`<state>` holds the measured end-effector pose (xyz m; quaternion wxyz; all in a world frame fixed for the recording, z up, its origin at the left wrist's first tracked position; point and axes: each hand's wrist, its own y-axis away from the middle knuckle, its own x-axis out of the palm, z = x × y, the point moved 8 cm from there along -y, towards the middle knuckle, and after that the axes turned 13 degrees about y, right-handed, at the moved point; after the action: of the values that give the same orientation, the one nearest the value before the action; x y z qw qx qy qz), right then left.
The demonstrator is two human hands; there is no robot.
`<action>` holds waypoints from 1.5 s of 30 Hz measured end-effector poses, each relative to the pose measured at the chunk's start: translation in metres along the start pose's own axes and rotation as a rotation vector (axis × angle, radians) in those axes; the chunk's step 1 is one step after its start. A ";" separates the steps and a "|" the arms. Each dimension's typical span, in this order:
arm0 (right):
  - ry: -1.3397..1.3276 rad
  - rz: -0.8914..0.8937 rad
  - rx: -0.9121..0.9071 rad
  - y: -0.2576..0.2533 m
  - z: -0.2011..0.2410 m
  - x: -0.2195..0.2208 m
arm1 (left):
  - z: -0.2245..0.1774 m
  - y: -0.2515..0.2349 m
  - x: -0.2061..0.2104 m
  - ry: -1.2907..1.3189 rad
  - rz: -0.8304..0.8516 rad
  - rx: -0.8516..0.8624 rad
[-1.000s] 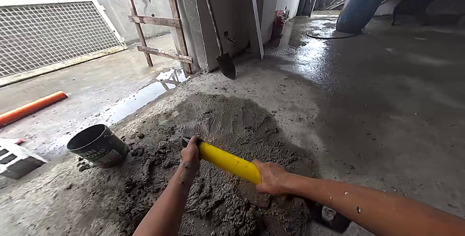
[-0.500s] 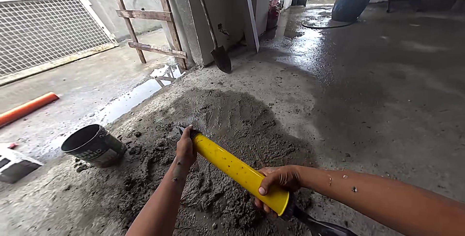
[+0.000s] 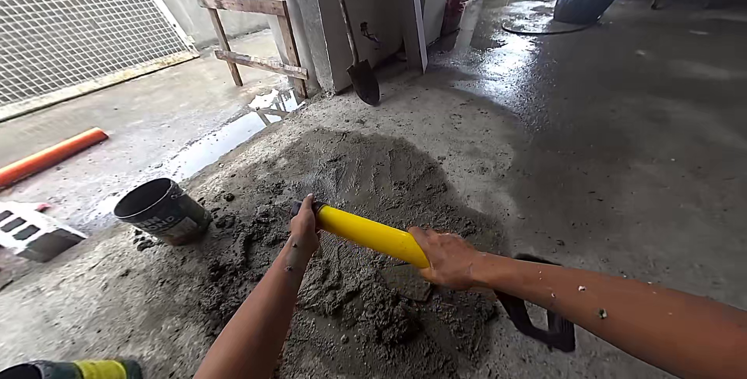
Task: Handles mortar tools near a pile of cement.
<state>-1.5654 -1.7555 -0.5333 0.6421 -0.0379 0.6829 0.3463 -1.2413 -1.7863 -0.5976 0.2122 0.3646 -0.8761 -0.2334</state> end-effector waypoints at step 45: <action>0.419 -0.252 0.002 0.002 -0.004 -0.006 | 0.022 -0.033 -0.015 -0.153 -0.140 -0.019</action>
<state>-1.5691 -1.7583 -0.5272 0.5246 -0.1930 0.7914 0.2474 -1.2262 -1.7902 -0.6368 0.1312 0.4039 -0.8600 -0.2830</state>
